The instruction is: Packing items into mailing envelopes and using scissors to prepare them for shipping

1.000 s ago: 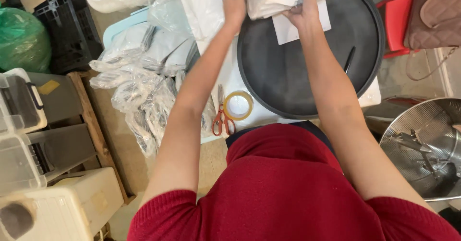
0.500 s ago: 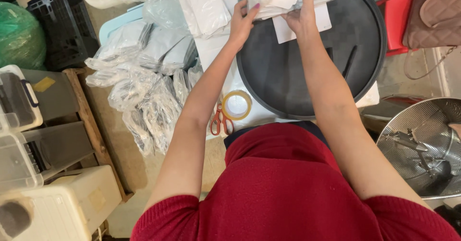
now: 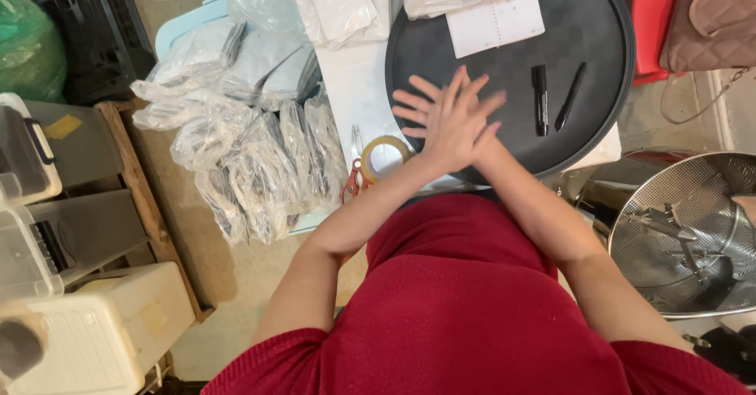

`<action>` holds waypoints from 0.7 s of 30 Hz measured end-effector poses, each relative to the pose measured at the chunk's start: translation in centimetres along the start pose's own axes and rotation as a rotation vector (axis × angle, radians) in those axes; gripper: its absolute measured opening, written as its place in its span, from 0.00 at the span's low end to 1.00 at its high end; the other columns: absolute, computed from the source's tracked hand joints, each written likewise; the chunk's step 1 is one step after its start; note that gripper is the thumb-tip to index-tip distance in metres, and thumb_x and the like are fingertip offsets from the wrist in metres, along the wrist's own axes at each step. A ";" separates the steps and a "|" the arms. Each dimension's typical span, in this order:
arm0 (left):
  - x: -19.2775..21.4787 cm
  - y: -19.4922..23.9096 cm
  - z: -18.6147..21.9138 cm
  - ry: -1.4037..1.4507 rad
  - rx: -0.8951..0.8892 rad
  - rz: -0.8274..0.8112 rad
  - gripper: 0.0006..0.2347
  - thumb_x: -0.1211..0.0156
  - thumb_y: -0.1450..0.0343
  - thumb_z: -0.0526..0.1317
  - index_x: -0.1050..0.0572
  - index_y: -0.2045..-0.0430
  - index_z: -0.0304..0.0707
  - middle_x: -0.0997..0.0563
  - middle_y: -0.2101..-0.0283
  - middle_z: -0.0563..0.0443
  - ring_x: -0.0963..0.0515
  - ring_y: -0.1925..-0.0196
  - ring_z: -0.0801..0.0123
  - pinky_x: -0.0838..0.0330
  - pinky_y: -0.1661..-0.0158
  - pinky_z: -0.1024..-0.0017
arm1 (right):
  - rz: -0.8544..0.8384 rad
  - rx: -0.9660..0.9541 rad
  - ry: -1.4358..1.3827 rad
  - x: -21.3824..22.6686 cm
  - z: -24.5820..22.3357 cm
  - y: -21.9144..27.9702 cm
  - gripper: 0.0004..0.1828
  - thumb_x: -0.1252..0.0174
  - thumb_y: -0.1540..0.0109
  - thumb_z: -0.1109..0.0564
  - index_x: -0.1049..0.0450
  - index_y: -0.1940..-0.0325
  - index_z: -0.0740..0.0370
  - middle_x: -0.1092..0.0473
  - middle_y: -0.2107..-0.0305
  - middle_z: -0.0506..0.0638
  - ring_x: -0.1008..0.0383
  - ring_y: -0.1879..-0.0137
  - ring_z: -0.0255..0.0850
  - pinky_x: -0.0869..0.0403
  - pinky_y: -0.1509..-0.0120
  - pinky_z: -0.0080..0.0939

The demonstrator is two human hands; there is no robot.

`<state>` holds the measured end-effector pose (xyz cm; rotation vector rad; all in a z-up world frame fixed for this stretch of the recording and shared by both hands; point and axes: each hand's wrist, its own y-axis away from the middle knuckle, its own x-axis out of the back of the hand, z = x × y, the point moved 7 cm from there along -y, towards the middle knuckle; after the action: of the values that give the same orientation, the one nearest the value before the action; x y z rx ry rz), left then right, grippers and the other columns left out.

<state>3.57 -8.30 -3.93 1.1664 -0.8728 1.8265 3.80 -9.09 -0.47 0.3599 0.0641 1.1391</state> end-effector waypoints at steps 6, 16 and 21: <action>6.6 2.5 -0.6 0.577 -1.349 -0.345 0.26 0.56 0.23 0.57 0.41 0.28 0.61 0.47 0.22 0.44 0.49 0.20 0.36 0.46 0.30 0.36 | 0.120 -0.018 1.731 -4.8 0.7 2.5 0.35 0.60 0.32 0.34 0.44 0.22 0.43 0.51 0.23 0.56 0.53 0.18 0.58 0.49 0.19 0.59; 4.7 -0.9 -6.3 0.443 -1.027 -0.364 0.21 0.58 0.22 0.43 0.35 0.32 0.63 0.28 0.36 0.58 0.28 0.31 0.60 0.50 0.31 0.41 | 0.812 -0.543 2.154 -5.1 0.7 5.9 0.47 0.46 0.46 0.25 0.32 0.36 0.61 0.29 0.44 0.55 0.28 0.39 0.49 0.31 0.34 0.53; 5.5 -3.6 -15.0 0.880 -0.559 -0.388 0.13 0.52 0.23 0.40 0.22 0.48 0.63 0.13 0.64 0.72 0.16 0.51 0.79 0.25 0.45 0.76 | 0.853 -0.537 2.516 -6.3 -5.9 5.1 0.20 0.49 0.33 0.36 0.20 0.63 0.49 0.22 0.53 0.51 0.19 0.49 0.51 0.24 0.47 0.52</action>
<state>-0.68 7.54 -3.44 0.1079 -0.5169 1.4075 -4.69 -11.35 -5.30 -1.8657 1.8642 1.6414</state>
